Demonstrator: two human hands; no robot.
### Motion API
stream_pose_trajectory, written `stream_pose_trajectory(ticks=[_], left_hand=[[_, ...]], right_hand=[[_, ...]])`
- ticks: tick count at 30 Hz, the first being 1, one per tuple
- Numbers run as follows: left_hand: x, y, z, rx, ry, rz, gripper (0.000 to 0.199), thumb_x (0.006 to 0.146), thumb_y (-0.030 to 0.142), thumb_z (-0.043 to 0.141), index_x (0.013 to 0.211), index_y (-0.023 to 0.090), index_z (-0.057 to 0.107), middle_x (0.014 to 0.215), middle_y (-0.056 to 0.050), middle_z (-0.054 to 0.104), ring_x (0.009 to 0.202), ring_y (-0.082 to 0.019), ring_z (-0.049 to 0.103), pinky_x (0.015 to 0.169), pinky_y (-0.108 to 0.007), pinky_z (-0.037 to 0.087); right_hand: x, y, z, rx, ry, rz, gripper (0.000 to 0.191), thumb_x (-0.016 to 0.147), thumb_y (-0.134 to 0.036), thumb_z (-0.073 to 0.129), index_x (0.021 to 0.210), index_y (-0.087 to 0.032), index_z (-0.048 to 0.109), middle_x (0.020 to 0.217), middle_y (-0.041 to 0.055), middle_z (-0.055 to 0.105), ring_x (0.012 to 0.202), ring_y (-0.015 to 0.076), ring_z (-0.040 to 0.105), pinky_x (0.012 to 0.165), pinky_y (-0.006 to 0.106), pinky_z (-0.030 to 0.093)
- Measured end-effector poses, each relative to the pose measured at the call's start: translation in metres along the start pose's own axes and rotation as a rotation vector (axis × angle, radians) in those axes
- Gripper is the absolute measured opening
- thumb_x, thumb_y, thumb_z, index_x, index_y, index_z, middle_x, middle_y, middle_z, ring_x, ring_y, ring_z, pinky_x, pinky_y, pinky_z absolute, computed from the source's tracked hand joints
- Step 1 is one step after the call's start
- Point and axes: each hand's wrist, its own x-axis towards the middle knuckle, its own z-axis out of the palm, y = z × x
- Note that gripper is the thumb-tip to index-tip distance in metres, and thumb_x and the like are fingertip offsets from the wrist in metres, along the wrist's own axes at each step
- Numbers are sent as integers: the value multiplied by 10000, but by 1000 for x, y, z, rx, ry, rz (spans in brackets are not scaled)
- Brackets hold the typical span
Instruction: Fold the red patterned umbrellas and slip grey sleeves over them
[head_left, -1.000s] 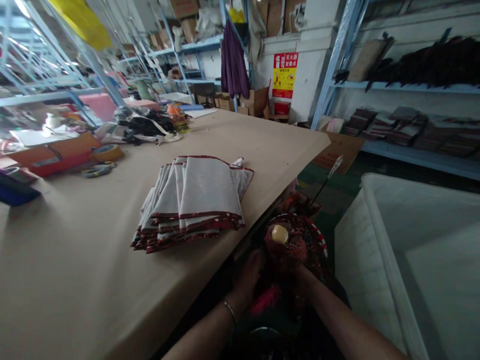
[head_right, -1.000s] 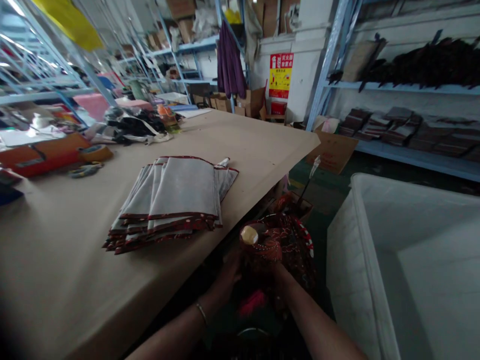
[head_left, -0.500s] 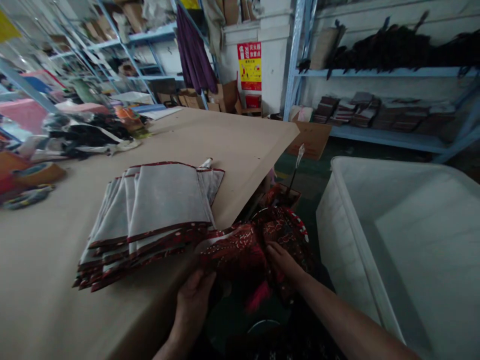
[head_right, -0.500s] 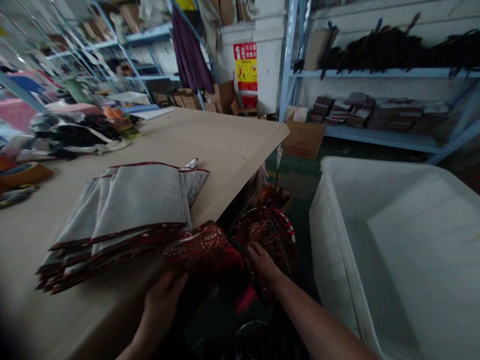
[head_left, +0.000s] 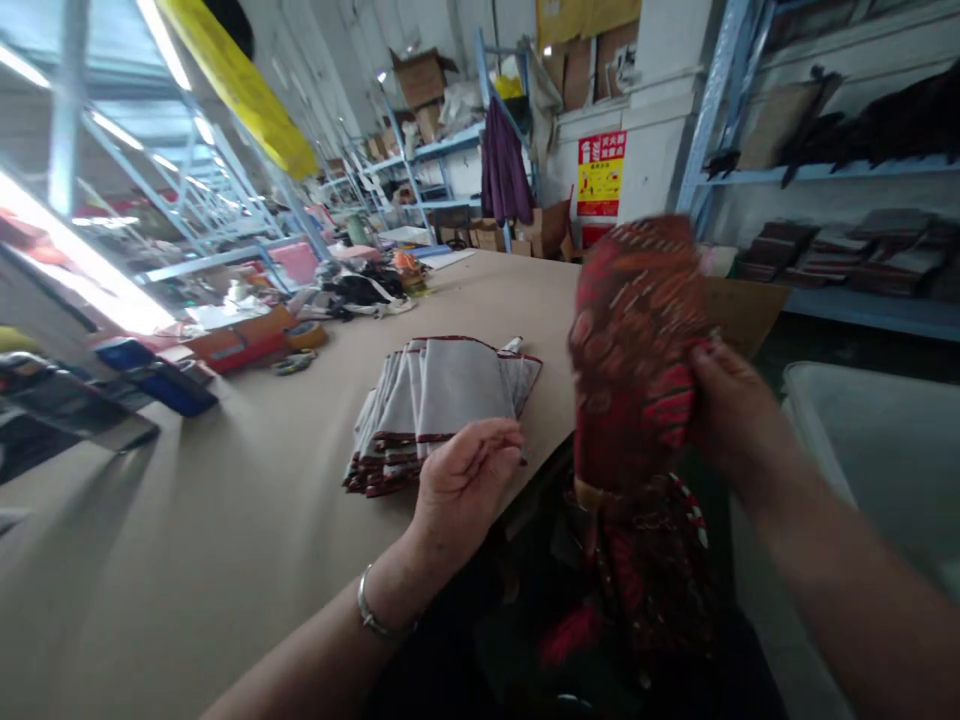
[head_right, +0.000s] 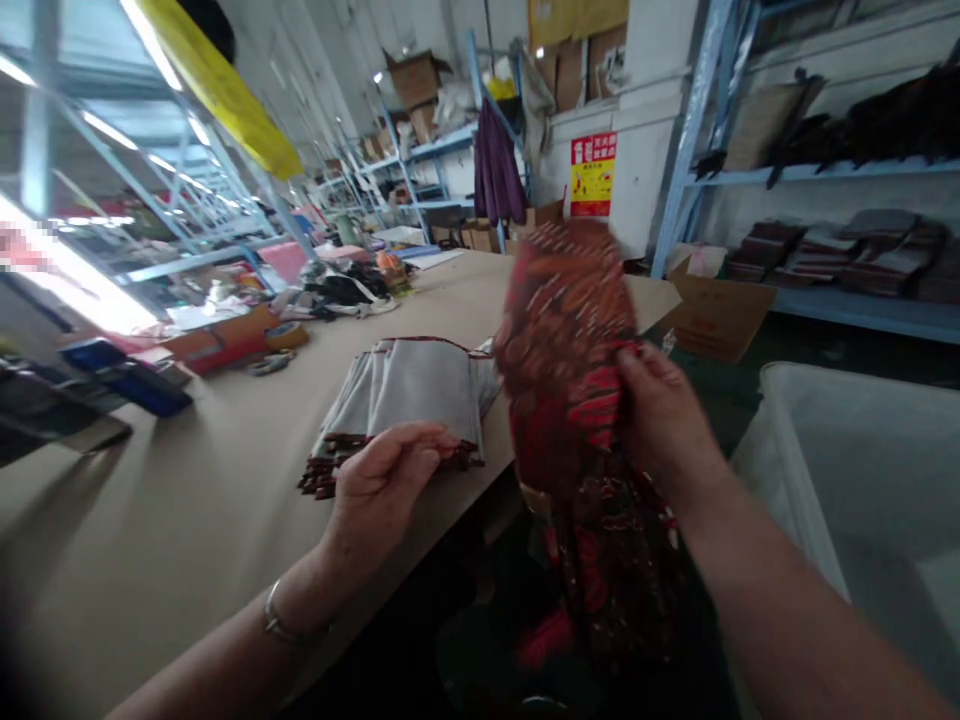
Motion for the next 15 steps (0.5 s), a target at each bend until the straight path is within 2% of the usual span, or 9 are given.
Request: stream_pose_trajectory(ticks=[2,4,6,7,10,12,13,15], left_hand=[[4,-1,-24,97,104,34,165,861,296,544,896,178,654,840,-26,688,760,-133,627,705,-238,506],[9,-10,-49,246,187,51,159,857,289,546,853,174,656,799,-21,680,716,-126,612,674,-237,496],[16,-25,-71,396,153,74,136,840,259,555,860,172,657,828,-24,677,735,-128,607,696,-247,494],[19,-34,-79,463,92,91,134,834,245,555,876,172,660,872,-31,676,779,-137,610,735,-260,497],[26,-55,-91,639,-135,164,168,829,211,547,944,178,664,1029,-55,657,961,-180,595,890,-322,478],[28,-63,-92,765,-262,202,196,825,178,533,971,190,662,1070,-56,643,1017,-199,573,943,-354,455],[30,-64,-92,824,-319,209,208,823,162,522,974,195,661,1072,-54,640,1022,-204,569,949,-361,449],[32,-64,-90,917,-403,201,216,840,159,486,968,195,656,1044,-54,642,1005,-203,576,933,-357,453]], right_hand=[[8,-20,-18,-16,131,44,281,813,-399,593,1043,-244,638,1118,101,671,703,154,647,666,318,522],[9,-14,-41,-148,115,173,316,827,-398,558,1085,-243,651,1099,100,686,668,153,656,625,295,524],[0,21,-65,-347,36,272,317,810,-379,517,991,-194,700,948,93,727,645,163,660,607,272,528],[-8,47,-78,-458,3,305,269,784,-374,512,860,-213,713,870,86,736,653,178,666,611,275,532],[-41,136,-112,-826,-69,413,239,686,-420,540,692,-234,690,771,88,731,736,270,683,690,364,536],[-58,183,-130,-1031,-81,432,338,679,-492,509,810,-224,667,872,106,728,855,323,672,782,432,513],[-62,197,-136,-1073,-71,415,420,690,-519,486,909,-201,649,955,127,714,911,332,659,825,445,498],[-61,203,-135,-1075,2,343,560,726,-555,445,1097,-157,576,1109,162,660,980,327,637,867,446,483]])
